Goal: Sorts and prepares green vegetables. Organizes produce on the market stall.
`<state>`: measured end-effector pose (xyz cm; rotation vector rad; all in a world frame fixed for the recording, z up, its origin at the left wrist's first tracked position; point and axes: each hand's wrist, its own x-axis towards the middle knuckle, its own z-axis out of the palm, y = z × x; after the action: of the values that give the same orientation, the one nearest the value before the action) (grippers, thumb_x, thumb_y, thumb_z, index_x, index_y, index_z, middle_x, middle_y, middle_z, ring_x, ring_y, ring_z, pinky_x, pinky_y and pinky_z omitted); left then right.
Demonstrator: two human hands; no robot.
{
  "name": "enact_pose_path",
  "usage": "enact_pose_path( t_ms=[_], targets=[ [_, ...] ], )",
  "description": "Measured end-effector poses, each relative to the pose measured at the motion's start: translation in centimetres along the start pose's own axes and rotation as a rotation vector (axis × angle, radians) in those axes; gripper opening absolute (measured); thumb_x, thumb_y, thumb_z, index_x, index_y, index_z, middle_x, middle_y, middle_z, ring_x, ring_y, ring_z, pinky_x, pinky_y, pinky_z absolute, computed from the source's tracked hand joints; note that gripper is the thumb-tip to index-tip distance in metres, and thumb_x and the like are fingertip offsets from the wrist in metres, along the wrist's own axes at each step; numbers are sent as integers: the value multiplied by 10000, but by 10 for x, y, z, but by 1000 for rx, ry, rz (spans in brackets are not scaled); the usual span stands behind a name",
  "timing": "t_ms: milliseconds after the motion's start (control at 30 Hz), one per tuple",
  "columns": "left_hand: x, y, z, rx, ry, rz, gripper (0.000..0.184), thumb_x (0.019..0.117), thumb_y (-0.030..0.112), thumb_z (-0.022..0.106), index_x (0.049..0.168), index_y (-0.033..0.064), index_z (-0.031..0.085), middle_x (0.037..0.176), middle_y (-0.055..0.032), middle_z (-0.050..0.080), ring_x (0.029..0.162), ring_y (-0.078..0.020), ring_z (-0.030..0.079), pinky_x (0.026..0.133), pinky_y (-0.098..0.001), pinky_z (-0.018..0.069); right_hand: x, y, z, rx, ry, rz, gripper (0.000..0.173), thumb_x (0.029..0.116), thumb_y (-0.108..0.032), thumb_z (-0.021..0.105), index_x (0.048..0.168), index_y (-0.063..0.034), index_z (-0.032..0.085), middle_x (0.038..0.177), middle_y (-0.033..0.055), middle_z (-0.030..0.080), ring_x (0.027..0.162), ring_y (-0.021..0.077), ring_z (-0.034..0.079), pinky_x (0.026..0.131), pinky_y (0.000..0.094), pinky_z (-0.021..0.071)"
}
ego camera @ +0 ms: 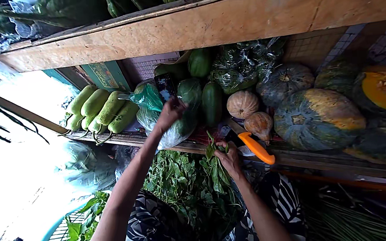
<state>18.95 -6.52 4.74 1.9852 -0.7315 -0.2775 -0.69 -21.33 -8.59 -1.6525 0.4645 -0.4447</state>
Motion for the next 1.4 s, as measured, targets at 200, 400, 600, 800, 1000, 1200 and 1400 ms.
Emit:
enact_pose_path(
  t_ms=[200,400,600,800,1000,1200,1400],
  targets=[
    [-97,-18,79,389,-180,-81,533,1083,433,422,1142,-20,697,993,-186,718,948,-327,697,907,-561,511,2,-3,-5,-44,-50,26,264,862,-36,685,1119,21,702,1079,130,683,983,131,630,872,311,509],
    [-126,-50,89,48,53,-97,385,986,347,650,1124,-10,684,982,-96,719,905,-156,680,864,-385,539,-15,-13,11,-157,-219,-79,286,899,-72,699,1172,11,719,1120,157,730,1042,170,690,949,347,537],
    [-130,-44,81,-10,14,-99,255,992,230,625,1088,1,684,934,-53,712,840,-80,665,814,-296,541,-29,-15,20,-265,-207,-120,314,890,-89,678,1188,1,727,1122,173,733,1010,227,699,916,397,539],
    [-131,-46,82,66,32,-92,319,983,269,681,1095,-29,682,935,-124,726,873,-192,700,859,-415,549,-38,-4,26,-341,-89,-255,254,893,-132,704,1108,-16,772,1124,181,728,1061,294,696,957,452,535],
    [-123,-60,70,-258,132,-170,284,1098,204,477,1207,-26,603,1064,-132,701,914,-172,696,851,-376,573,-28,-9,6,164,-174,102,187,937,34,661,1122,13,684,927,33,684,685,28,551,632,208,476],
    [-136,-54,82,-294,9,-62,338,993,187,678,1292,45,614,1060,-74,712,852,-109,672,807,-310,569,-33,-7,6,336,-262,205,141,953,41,639,1050,-43,695,769,-50,648,529,-33,452,482,137,393],
    [-142,-58,83,557,128,297,222,1024,20,539,1195,-21,674,1146,-251,645,980,-426,680,806,-562,567,-33,-8,2,182,-372,229,168,987,-11,609,1121,-21,709,784,-11,661,496,-20,408,441,148,329]
  ],
)
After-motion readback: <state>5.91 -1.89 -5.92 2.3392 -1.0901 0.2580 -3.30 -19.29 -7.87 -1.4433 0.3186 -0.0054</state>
